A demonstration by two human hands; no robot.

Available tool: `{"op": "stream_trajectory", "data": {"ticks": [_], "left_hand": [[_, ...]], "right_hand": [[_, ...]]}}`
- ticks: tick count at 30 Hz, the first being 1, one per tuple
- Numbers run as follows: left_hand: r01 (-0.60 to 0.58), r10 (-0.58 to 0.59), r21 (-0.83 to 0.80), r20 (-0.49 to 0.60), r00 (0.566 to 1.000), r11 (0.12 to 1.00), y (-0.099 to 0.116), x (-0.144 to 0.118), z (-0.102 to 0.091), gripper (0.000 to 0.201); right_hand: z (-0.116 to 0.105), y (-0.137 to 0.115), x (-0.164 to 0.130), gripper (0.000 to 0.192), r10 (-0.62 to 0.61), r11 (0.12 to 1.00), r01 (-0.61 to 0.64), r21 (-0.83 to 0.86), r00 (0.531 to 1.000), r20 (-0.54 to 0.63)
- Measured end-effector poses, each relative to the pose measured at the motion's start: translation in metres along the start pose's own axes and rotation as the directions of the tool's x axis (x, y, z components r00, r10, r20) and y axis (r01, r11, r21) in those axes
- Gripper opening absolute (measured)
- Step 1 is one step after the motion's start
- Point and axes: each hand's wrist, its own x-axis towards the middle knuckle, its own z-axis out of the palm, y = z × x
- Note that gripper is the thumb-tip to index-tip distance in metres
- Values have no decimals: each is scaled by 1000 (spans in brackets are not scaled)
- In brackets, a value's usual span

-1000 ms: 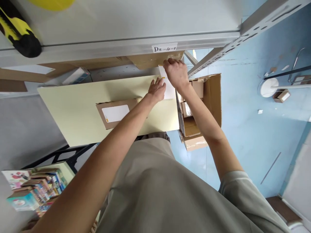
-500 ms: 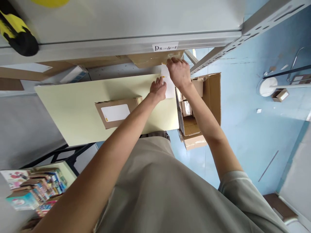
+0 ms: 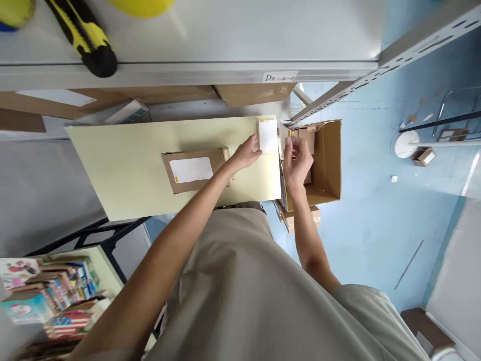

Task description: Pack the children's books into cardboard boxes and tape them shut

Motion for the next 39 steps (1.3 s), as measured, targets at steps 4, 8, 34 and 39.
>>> {"op": "stream_trajectory", "data": {"ticks": [4,8,34,39], "left_hand": [[27,-11,-438,39,999,899,-30,-101,-28,46],[4,2,-550,10,1000,835,-42,-175,-57,38],[-199,199,-574,-63,978,794,-168,-325,-174,32],[-220,229,-592,-61,972,776,-190,-343,-196,32]], "right_hand": [[4,-14,-46,54,120,949,-157,272,982,149],[13,-21,-63,60,158,921,-246,304,946,284],[129,-141,-181,66,51,994,-85,76,928,370],[155,-156,-203,68,64,993,-94,65,929,365]]}}
